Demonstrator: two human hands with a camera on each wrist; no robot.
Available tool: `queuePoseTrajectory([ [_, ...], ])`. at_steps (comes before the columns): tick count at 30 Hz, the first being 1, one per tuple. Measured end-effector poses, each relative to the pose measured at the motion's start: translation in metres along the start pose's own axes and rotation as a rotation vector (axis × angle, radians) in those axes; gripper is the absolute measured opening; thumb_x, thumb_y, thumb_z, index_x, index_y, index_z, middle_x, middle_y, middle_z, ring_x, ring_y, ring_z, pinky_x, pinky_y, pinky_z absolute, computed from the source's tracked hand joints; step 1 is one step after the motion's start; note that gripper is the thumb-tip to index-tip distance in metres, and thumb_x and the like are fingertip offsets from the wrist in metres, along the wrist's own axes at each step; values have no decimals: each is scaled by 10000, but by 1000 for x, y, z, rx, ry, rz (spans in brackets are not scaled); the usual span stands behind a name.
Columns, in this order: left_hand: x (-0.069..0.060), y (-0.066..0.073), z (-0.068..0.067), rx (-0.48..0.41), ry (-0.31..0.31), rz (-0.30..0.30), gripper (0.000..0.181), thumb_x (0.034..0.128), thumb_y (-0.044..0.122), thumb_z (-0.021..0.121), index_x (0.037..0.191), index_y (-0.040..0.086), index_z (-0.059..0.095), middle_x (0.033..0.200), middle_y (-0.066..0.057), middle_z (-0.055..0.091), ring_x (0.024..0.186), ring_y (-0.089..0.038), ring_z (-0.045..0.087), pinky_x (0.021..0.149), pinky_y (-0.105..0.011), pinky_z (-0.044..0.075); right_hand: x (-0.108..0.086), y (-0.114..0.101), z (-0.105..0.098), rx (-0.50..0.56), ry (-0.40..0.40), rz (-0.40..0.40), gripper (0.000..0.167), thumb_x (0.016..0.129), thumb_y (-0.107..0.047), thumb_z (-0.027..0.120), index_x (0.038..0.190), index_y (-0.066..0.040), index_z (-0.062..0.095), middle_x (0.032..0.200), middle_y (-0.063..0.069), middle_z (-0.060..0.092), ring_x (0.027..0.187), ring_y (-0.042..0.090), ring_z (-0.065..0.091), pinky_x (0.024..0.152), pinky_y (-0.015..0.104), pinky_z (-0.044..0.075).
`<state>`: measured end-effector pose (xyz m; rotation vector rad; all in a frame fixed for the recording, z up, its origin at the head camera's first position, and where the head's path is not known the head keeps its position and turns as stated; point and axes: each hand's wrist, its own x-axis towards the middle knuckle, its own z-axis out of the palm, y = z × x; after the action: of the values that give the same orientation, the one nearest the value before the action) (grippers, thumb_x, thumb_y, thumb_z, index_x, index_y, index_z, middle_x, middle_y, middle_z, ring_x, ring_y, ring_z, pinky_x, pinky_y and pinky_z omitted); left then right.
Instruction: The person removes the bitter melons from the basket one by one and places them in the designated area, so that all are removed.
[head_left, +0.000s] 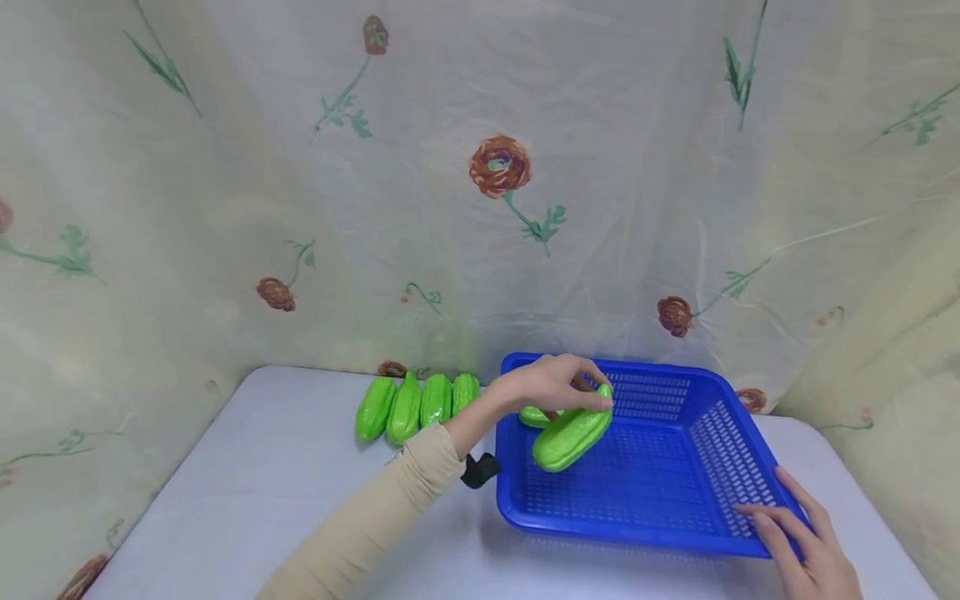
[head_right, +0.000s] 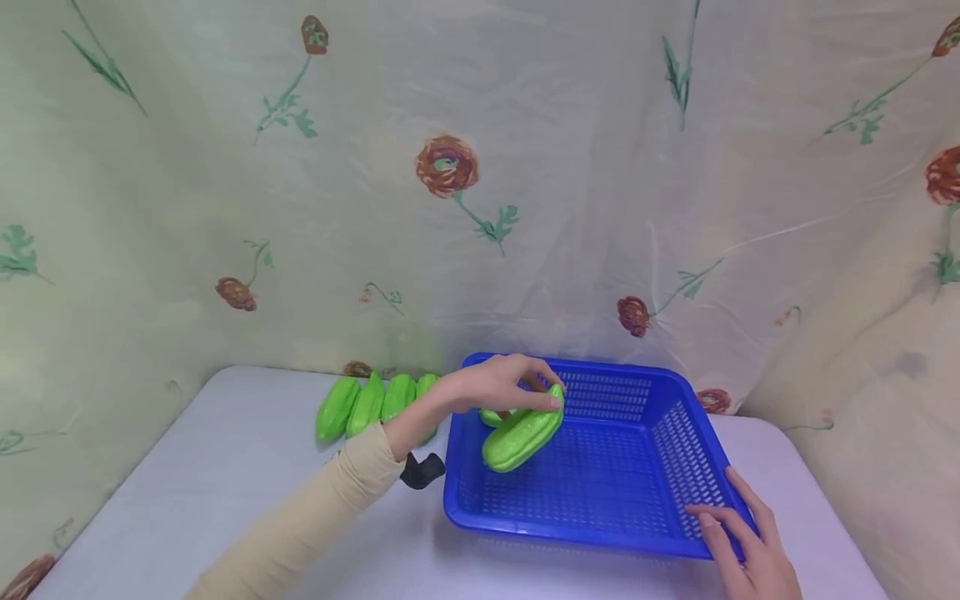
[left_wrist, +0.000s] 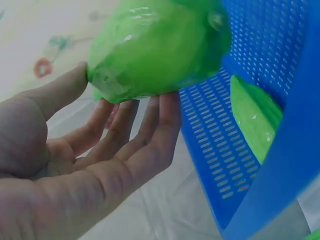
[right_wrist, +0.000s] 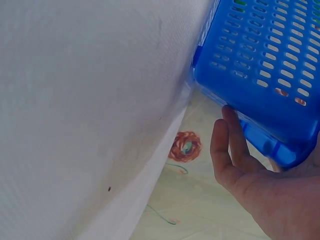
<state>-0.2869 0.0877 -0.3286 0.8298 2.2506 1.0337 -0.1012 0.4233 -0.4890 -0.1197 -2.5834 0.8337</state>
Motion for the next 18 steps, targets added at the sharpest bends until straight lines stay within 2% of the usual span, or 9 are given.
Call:
queuePoseTrajectory([
  [1,-3,-1,-2,-27,3,4,454,1060,358,705,1464,161,650,1447,-77,705,1018,-78,698,732,-293,625,0,0,-1,-2,-6,7,337,1152,-290,505,1243,-76,750,1799,53,262,1557,-215,37,1365,508,128],
  [2,-6,-2,-3,-55,4,5,457,1063,360,698,1470,159,642,1455,-84,692,1035,-96,701,742,-300,630,1,1,-1,-3,-15,15,349,1155,-293,497,1248,-68,747,1799,71,257,1569,-199,28,1333,633,166],
  [5,-14,-5,-7,-118,9,7,464,1068,361,690,1478,152,632,1450,-94,681,1062,-109,698,783,-318,640,1,1,-2,-8,-31,31,367,1160,-298,483,1257,-56,741,1800,97,248,1578,-187,9,1250,769,211],
  [8,-21,-9,-11,-166,16,4,449,1077,361,676,1472,153,630,1400,-79,695,1062,-113,703,818,-336,645,0,1,-1,-15,-32,31,371,1162,-299,478,1257,-55,741,1802,88,245,1550,-222,5,1228,768,238],
  [10,-25,-14,-14,-189,23,5,438,1083,362,666,1467,154,634,1369,-68,697,1069,-118,695,826,-348,648,-1,1,0,-19,-21,20,361,1159,-297,486,1245,-64,748,1801,68,253,1532,-246,17,1349,535,174],
  [12,-29,-20,-17,-213,31,9,432,1088,359,658,1464,148,632,1358,-70,692,1086,-140,691,830,-364,653,0,0,0,-21,-3,5,340,1154,-288,501,1228,-76,756,1798,43,264,1516,-263,36,1322,240,100],
  [13,-31,-23,-18,-220,36,10,427,1091,357,654,1461,144,635,1361,-73,689,1104,-148,684,834,-370,655,0,0,0,-20,0,3,338,1153,-289,503,1229,-78,756,1800,28,259,1513,-267,37,1305,216,90],
  [15,-36,-30,-21,-235,44,9,429,1098,356,639,1466,134,627,1393,-84,677,1154,-166,672,853,-380,657,0,1,-1,-22,8,-2,334,1152,-289,506,1228,-82,757,1802,4,255,1515,-266,42,1171,51,24],
  [18,-43,-39,-24,-259,61,-2,443,1107,366,621,1477,123,611,1438,-98,653,1214,-196,662,897,-394,650,0,1,-1,-28,9,-5,339,1153,-291,502,1236,-81,755,1806,-16,244,1501,-280,39,1150,30,26],
])
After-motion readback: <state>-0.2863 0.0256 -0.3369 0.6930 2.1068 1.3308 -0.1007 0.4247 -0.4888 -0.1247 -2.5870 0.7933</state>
